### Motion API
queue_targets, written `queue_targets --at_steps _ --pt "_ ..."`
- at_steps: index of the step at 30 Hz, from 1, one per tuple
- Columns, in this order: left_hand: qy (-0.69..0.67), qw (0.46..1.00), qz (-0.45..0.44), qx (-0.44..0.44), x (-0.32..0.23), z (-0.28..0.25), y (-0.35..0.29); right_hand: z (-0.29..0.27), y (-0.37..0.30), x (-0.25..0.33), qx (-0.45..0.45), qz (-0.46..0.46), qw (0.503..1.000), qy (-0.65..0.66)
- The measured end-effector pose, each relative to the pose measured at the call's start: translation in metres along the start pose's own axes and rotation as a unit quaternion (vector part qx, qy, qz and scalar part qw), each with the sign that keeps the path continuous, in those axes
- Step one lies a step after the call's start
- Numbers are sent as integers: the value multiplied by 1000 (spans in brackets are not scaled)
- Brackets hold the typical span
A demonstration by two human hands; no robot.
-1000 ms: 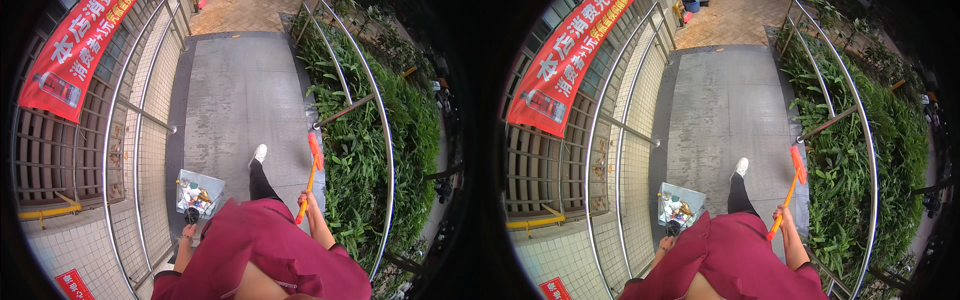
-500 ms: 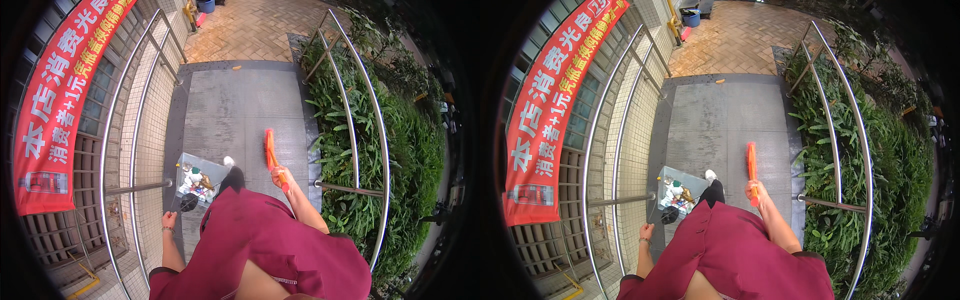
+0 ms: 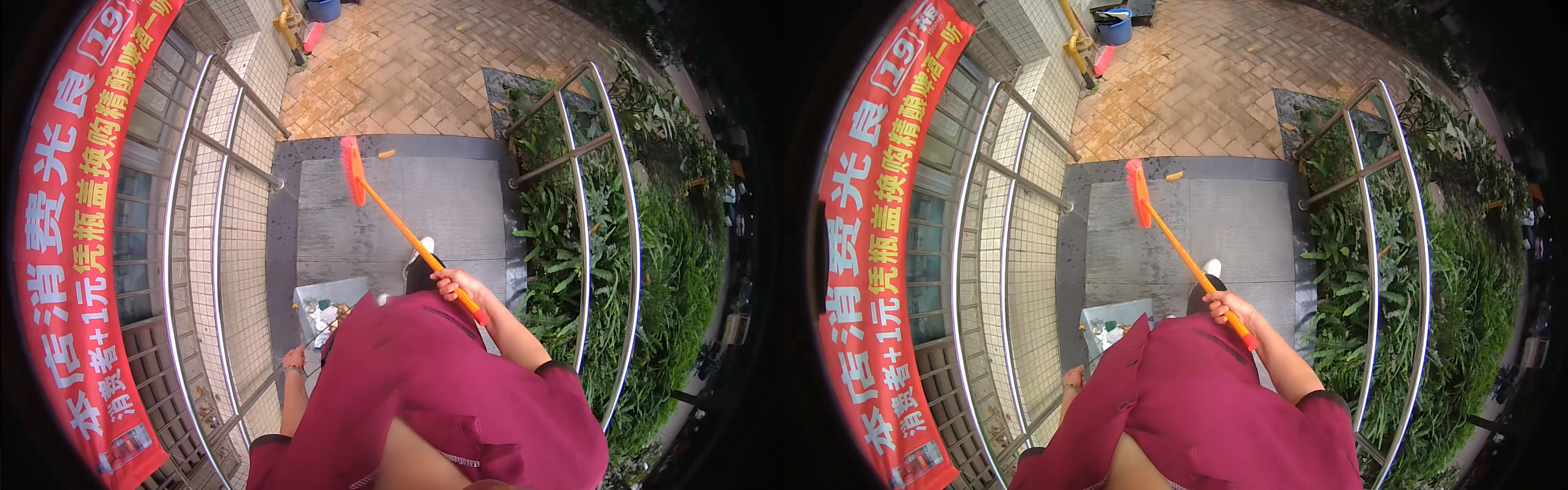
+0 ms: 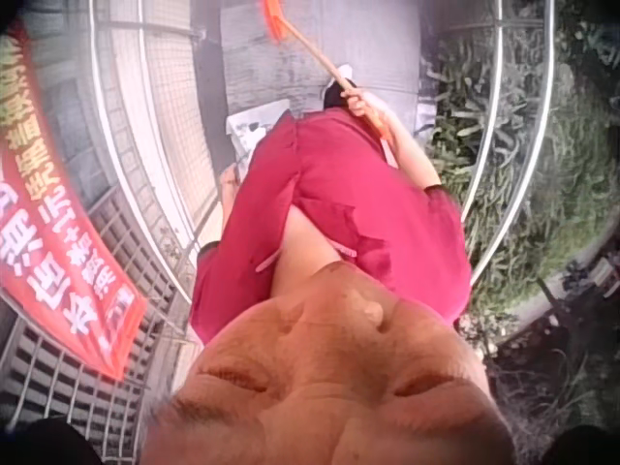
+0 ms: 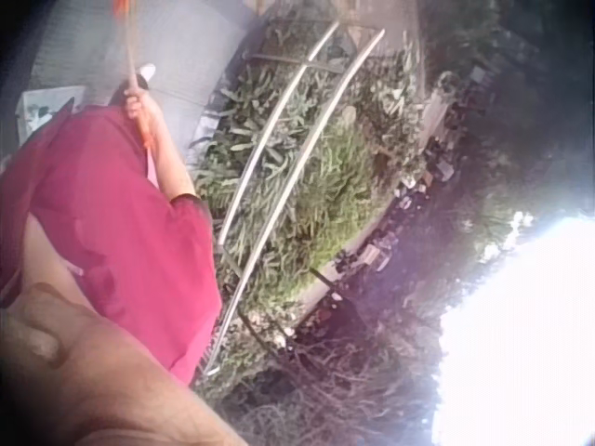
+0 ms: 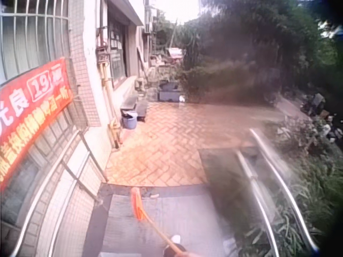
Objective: The person rinses a green flat mop under an outdoor tap, repeatedly squeezing and wringing the mop head to remove water. After rinsing, the person hangs the mop on a nearby wall and then walks away.
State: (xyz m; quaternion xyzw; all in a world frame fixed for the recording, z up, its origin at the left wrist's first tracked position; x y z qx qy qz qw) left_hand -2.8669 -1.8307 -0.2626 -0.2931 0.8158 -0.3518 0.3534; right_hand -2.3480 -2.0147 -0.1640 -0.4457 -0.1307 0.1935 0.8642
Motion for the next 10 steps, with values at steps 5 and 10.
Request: queue_targets --at_steps 5,10 --pt "93 988 111 55 -100 89 78 -8 60 194 65 97 985 126" --pt "9 982 187 22 -208 149 127 -11 96 416 11 84 993 -85"
Point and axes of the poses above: each hand's wrist, its own y-axis towards the middle knuckle, its own z-axis out of the palm, x = y × z, the point moved 5 cm from there along y, towards the middle knuckle, and after that the axes turned 3 degrees about z, right-handed, at the moved point
